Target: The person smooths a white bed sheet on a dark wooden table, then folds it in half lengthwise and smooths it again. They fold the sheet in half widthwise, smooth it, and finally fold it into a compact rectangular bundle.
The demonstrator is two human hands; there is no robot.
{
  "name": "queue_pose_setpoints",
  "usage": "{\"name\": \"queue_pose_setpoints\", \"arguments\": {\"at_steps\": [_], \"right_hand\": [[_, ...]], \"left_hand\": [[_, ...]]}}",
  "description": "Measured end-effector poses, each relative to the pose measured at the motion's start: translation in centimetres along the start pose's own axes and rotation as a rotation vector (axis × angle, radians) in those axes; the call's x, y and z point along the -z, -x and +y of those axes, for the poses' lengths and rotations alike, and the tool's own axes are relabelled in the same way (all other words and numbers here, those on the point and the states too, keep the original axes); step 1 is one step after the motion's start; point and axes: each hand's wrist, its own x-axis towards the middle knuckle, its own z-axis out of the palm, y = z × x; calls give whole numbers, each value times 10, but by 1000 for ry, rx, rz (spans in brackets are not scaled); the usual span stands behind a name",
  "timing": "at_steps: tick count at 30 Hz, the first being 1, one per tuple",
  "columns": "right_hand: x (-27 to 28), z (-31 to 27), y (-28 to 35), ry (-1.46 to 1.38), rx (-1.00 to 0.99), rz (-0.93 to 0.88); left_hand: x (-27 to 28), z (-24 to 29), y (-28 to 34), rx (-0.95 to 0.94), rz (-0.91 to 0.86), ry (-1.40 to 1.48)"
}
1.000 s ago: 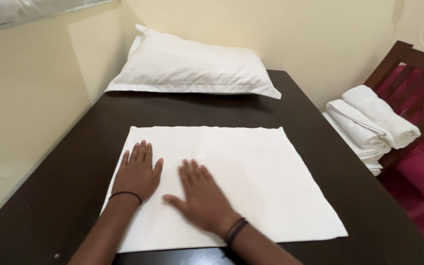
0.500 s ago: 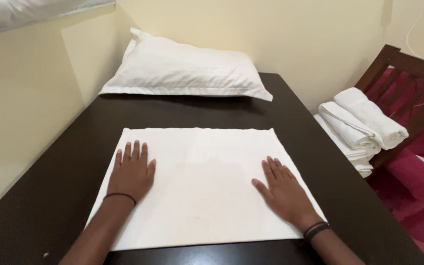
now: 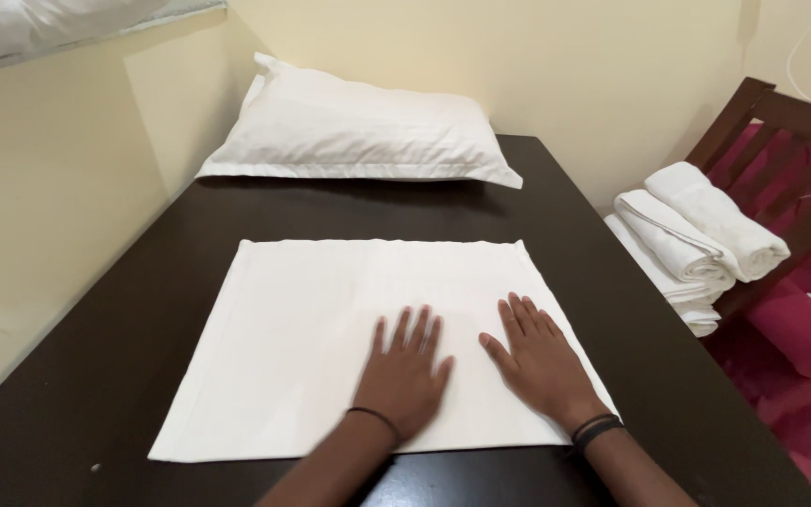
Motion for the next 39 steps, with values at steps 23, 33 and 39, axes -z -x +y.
{"name": "queue_pose_setpoints", "arguments": {"at_steps": [23,33,39], "right_hand": [[-8,-86,-1,-16,219,83],[10,-74,12,-126,162,-7],[7,42,45,-65,74,69]], "left_hand": [[56,-156,81,443,-7,-343],[60,-155,83,447,-34,-329],[62,-157,89,310,251,-356]]}}
